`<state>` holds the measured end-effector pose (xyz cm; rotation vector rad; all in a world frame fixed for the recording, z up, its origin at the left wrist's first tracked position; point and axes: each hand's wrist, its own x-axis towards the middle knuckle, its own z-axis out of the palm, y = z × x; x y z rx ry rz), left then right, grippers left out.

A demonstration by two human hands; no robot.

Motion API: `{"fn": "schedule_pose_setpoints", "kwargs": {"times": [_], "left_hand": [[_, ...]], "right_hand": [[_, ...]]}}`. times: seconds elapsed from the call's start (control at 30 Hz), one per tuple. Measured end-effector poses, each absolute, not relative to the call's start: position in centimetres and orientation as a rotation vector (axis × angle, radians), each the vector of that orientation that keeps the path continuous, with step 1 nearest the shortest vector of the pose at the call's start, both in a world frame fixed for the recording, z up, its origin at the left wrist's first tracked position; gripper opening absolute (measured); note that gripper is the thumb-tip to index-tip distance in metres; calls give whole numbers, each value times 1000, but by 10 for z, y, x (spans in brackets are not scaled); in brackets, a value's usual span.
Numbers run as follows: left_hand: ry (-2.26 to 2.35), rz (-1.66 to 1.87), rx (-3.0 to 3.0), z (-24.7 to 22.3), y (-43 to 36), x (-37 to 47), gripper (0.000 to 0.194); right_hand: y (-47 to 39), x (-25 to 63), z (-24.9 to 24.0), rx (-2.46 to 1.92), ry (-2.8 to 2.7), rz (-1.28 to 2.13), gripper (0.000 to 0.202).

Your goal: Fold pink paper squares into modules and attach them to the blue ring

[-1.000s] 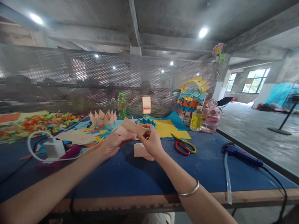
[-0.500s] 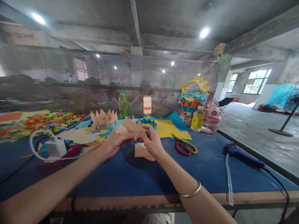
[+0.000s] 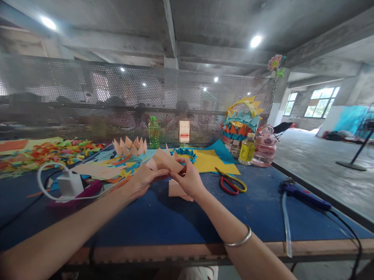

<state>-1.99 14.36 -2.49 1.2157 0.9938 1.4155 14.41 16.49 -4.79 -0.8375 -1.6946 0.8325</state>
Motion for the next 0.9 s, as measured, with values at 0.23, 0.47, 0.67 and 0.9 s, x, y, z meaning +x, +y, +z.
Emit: {"fn": "schedule_pose_setpoints", "kwargs": {"times": [0.23,0.47,0.67,0.9], "left_hand": [[939,1340,1198,-22,142,-17,38],[966,1283,1122,-25,146,-21,29],[1005,1292,1098,-24,145,-21,28],[1074,1257,1118,-23,145,-21,33]], "right_hand": [[168,145,-46,-815,-1644,905,47],[169,145,-45,-772,-1573,942,50],[169,143,-46,-731,-1547,960,48],[170,143,-47,-731,-1538,960,49]]}}
